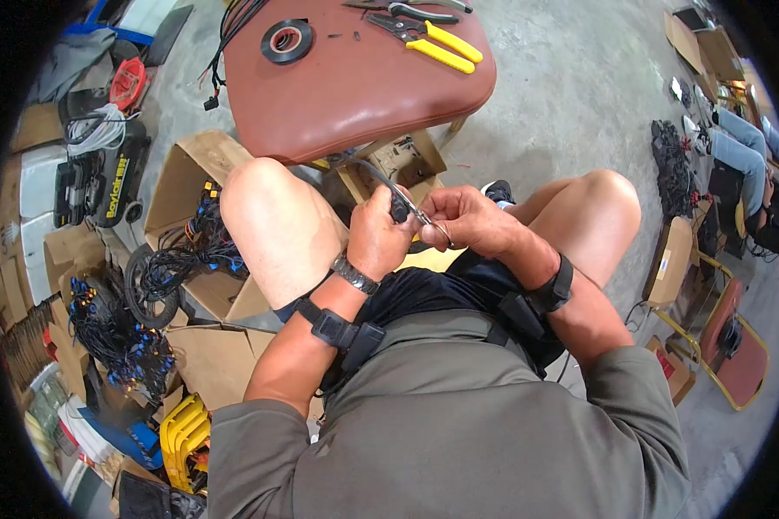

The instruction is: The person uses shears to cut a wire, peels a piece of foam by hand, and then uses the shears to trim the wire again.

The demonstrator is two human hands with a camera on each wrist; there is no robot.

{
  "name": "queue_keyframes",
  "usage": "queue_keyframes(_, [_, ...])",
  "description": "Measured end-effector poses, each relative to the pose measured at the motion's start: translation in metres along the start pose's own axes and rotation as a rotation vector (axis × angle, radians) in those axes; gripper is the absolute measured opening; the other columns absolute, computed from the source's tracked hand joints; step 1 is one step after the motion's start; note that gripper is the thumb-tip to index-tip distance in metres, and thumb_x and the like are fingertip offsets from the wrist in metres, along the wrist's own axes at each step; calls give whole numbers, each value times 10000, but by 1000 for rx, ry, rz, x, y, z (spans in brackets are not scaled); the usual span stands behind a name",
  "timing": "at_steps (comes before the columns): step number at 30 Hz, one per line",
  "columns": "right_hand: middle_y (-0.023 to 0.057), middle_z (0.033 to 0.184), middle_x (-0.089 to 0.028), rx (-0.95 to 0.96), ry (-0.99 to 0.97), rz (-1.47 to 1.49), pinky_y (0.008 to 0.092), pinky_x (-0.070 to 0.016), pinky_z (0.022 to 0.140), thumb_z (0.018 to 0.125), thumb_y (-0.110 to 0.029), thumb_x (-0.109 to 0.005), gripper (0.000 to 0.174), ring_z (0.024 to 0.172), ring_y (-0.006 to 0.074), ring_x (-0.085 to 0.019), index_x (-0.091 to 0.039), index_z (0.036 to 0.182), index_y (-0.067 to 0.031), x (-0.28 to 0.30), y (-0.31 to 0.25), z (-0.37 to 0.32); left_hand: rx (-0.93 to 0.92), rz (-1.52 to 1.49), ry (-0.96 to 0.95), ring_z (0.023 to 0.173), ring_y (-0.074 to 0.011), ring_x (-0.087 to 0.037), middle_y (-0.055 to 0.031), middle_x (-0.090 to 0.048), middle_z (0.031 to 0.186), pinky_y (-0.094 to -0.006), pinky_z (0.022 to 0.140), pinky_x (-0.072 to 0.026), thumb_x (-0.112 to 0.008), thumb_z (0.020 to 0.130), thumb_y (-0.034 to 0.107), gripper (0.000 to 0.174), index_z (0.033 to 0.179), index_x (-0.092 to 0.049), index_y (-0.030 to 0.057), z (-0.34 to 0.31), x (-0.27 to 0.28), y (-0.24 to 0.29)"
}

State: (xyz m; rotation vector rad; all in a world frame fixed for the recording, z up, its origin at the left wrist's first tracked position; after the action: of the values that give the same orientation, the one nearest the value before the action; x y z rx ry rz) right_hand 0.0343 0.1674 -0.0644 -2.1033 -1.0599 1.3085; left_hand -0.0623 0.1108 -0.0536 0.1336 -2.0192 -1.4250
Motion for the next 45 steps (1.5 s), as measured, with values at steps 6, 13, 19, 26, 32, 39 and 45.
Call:
queue_keyframes(6, [-22, 689, -605, -26, 26, -182, 217, -370, 539, 830, -243, -790, 285, 609, 55, -526, -649, 918, -11, 7, -10, -8, -58, 15, -23, 687, -252, -656, -154, -645, 739, -348, 636, -511, -708, 769, 13, 218, 952, -588, 14, -4, -2, 9])
queue_keyframes(13, [-17, 658, -590, -75, 20, -205, 214, -356, 500, 849, -206, -758, 223, 564, 53, -513, -645, 883, -16, 15, -9, -12, -51, -7, -67, 655, -211, -640, -130, -639, 736, -321, 632, -501, -709, 794, 20, 212, 968, -588, 17, -5, -8, 1])
queue_keyframes(19, [-18, 606, -563, -203, 13, -88, 195, -285, 422, 872, -268, -721, 274, 472, 30, -427, -608, 731, -62, 20, -11, -17, -69, 123, -36, 657, -177, -632, -125, -647, 744, -314, 632, -501, -716, 807, 20, 220, 986, -588, 15, -4, -9, 2])
queue_keyframes(26, [-13, 644, -589, -74, 22, -223, 217, -381, 502, 873, -213, -722, 201, 568, 53, -516, -634, 841, -35, 8, -15, -12, 28, -135, -67, 672, -160, -628, -101, -646, 741, -304, 643, -501, -699, 794, 2, 185, 946, -597, 22, -4, -10, -5])
queue_keyframes(32, [44, 833, -674, 78, 131, -480, 251, -483, 658, 865, -79, -719, 181, 772, 76, -601, -619, 978, 21, 7, -6, -8, 50, -235, -62, 699, -96, -597, -61, -639, 743, -283, 652, -498, -668, 789, -42, 187, 950, -602, 26, -3, -14, -14])
queue_keyframes(39, [31, 849, -660, 75, 134, -471, 252, -492, 690, 857, -71, -735, 218, 812, 75, -595, -602, 997, 29, 7, -2, -8, 59, -266, -72, 711, -90, -586, -53, -636, 755, -287, 652, -497, -666, 791, -48, 194, 956, -600, 31, -5, -16, -17])
queue_keyframes(45, [19, 845, -635, 125, 81, -351, 255, -486, 692, 856, -104, -757, 257, 813, 68, -576, -602, 1013, 26, 6, 5, -6, 68, -234, -128, 765, -68, -559, 1, -609, 813, -254, 688, -488, -614, 807, -99, 197, 959, -588, 25, -7, -17, -14])
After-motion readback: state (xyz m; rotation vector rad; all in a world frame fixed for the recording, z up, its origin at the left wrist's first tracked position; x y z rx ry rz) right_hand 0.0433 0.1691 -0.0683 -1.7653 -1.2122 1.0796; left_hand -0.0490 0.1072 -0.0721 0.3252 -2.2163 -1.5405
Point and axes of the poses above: each hand's wrist, its own z-axis towards the middle knuckle, its own x-axis out of the back of the hand, y = z × x, the point moved 10 cm from there along z, towards the middle knuckle
